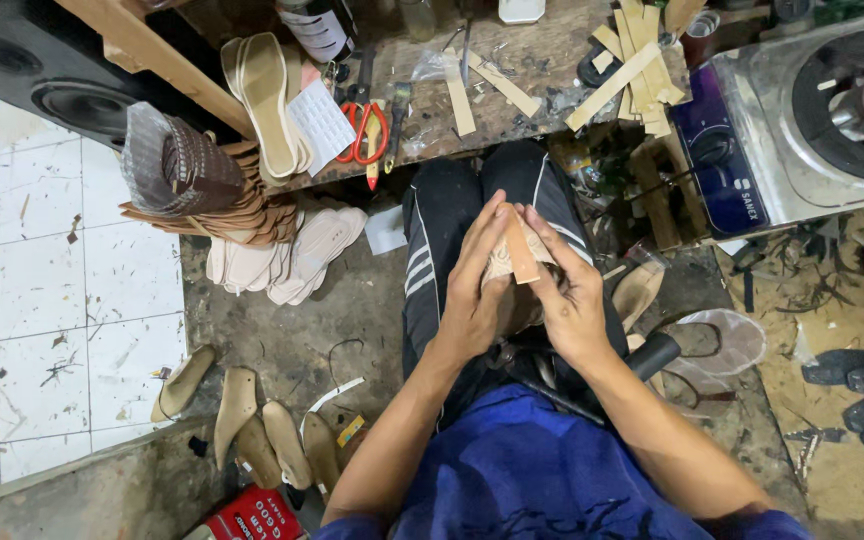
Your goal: The person sits at a workbench and shapes a fabric shoe upper over a sole, pressing and folding the upper's edges around the sole by hand. They use pliers to grip the edge material and a hammer to tap and set the upper onto the sole, turning the shoe to work around its perimeter.
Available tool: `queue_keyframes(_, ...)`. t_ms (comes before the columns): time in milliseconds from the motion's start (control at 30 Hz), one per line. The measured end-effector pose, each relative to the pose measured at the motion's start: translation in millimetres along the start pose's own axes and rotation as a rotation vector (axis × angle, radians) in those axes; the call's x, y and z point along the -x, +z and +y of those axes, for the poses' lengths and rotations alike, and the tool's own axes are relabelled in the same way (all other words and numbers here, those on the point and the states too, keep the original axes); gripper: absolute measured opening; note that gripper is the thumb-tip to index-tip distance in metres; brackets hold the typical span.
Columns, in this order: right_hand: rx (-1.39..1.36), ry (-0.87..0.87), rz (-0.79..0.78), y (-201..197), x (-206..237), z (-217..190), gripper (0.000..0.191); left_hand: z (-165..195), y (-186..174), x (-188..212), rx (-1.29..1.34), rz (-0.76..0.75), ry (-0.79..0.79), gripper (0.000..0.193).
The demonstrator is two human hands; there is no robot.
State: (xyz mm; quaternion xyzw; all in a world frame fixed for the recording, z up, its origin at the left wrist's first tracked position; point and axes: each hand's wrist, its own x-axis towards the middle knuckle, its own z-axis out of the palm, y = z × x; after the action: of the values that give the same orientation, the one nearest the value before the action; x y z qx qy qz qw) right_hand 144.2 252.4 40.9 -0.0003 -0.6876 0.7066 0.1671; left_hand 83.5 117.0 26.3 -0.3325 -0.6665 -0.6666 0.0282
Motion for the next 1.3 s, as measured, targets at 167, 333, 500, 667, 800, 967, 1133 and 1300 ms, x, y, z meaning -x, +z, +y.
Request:
queue_keyframes(167, 0.044, 0.004, 0.062, 1, 2, -5, 0.048, 15, 2, -7, -0.018, 0.033, 0.055, 0.055)
queue_keyframes(333, -0.112, -0.224, -0.092, -2, -22, -22, 0.056, 27, -20, -40, -0.240, 0.029, 0.379, 0.052)
queue_keyframes(500, 0.054, -0.353, -0.140, 5, -41, -43, 0.051, 33, -49, -51, -0.347, -0.007, 0.403, 0.066)
queue_keyframes(667, 0.208, -0.317, -0.126, 1, -17, -47, 0.051, 34, -46, -14, -0.404, 0.074, 0.256, 0.066)
queue_keyframes(800, 0.169, -0.290, -0.074, 3, 5, -36, 0.054, 32, -40, 13, -0.361, 0.176, 0.181, 0.058)
queue_keyframes(967, 0.257, -0.338, -0.033, 6, 17, -33, 0.039, 32, -36, 28, -0.315, 0.222, 0.136, 0.060)
queue_keyframes(1133, 0.252, -0.381, -0.041, 9, 23, -32, 0.035, 30, -35, 41, -0.281, 0.262, 0.092, 0.076)
queue_keyframes(1300, 0.225, -0.427, -0.011, 13, 25, -27, 0.033, 22, -32, 53, -0.265, 0.319, 0.090, 0.101)
